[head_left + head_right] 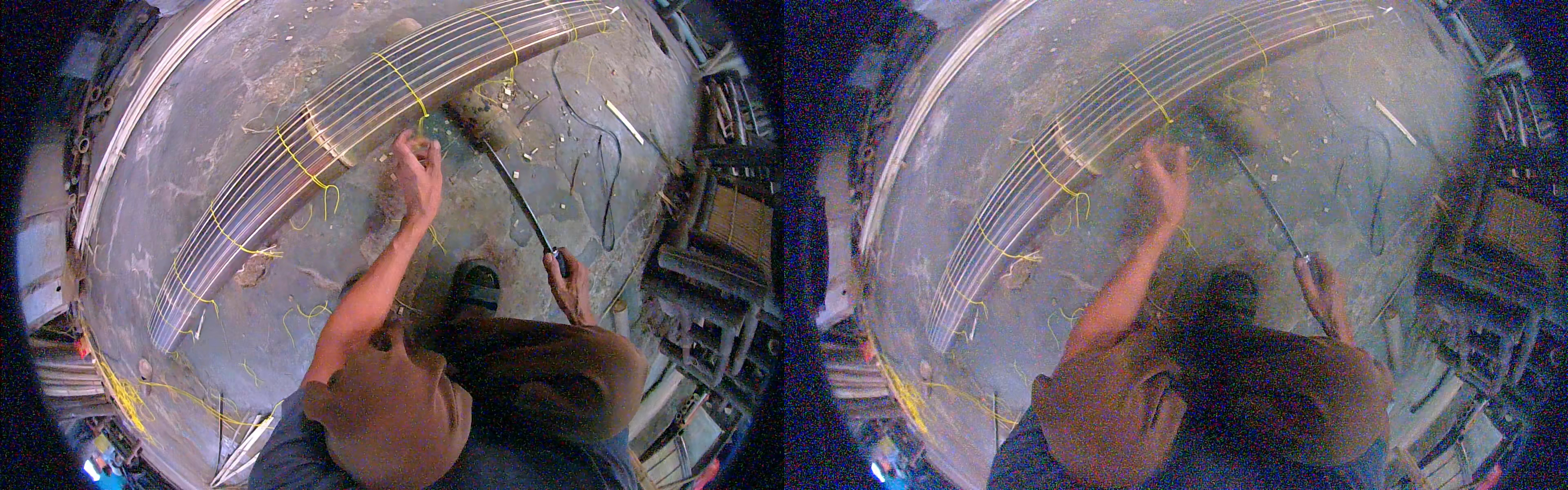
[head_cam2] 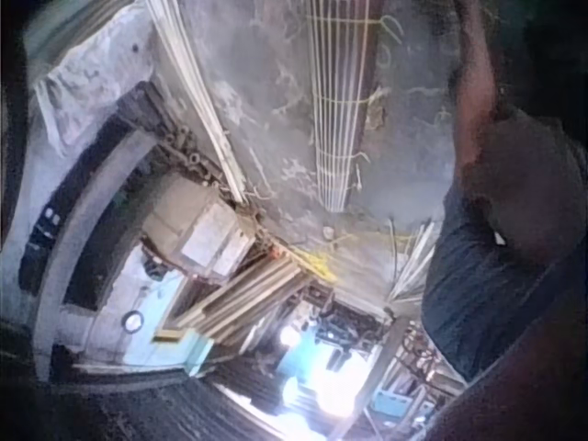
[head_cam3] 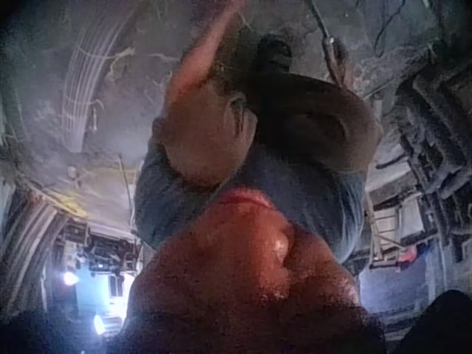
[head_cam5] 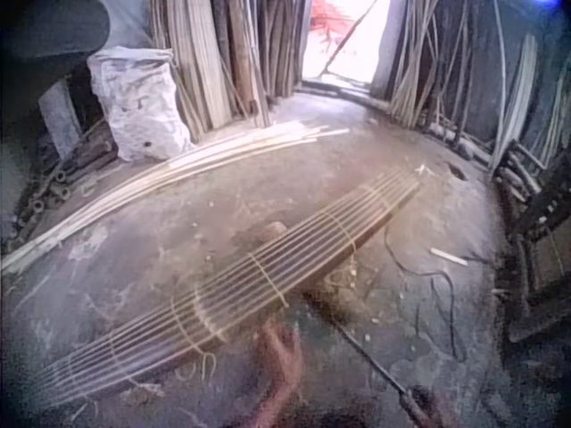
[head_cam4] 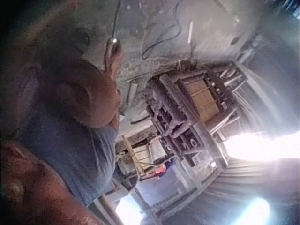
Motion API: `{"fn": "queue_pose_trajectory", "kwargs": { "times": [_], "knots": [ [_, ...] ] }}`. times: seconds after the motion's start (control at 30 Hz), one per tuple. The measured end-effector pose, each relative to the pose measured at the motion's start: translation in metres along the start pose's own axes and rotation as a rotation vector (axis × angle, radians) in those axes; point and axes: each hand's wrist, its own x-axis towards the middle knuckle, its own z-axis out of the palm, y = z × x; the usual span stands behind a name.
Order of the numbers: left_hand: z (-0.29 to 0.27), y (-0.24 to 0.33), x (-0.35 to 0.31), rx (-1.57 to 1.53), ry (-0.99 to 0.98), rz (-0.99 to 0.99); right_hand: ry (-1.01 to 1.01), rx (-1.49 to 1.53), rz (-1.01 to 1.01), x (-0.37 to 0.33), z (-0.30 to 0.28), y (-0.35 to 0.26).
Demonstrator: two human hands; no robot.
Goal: The person aligns a bundle of long metal rods on the floor, then uses a knife to cut yellow string. They wrap the string around the bundle multiple times and tie it securely to hold the rods together.
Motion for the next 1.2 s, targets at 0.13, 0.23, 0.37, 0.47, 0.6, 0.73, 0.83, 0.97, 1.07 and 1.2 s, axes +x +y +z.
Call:
{"fn": "queue_pose_trajectory", "kwargs": {
  "times": [0.13,0.23,0.37,0.47,0.6,0.73,0.83,0.97,1.07,1.2],
  "knots": [
    [-0.020,-0.010,0.001,-0.018,-0.081,0.056,-0.012,-0.169,-0.216,0.020,-0.014,-0.037],
    [-0.024,0.009,-0.016,0.005,-0.139,-0.103,-0.033,-0.284,-0.376,0.046,-0.024,-0.043],
    [-0.022,-0.003,-0.023,0.164,-0.167,-0.227,-0.090,-0.414,-0.562,0.078,-0.018,-0.087],
    [-0.009,-0.040,-0.028,0.130,-0.042,-0.180,-0.135,-0.465,-0.629,0.099,-0.013,-0.104],
    [-0.012,-0.050,-0.027,0.033,-0.159,-0.182,-0.170,-0.491,-0.601,0.119,-0.020,-0.058],
    [-0.064,-0.018,-0.010,-0.045,-0.628,-0.257,-0.061,-0.533,-0.264,0.087,-0.070,0.013],
    [-0.060,-0.025,-0.043,0.341,-0.915,0.126,0.055,-0.312,-0.112,0.035,-0.079,0.031],
    [-0.005,0.026,0.001,0.351,-0.701,0.351,0.377,0.015,-0.113,0.009,-0.058,0.044],
    [0.056,0.059,0.050,0.089,-0.453,0.486,0.324,0.210,0.060,-0.002,-0.048,0.066],
    [0.122,0.053,0.065,0.172,-0.109,0.548,0.285,0.475,0.128,-0.007,-0.041,0.068]
  ]
}}
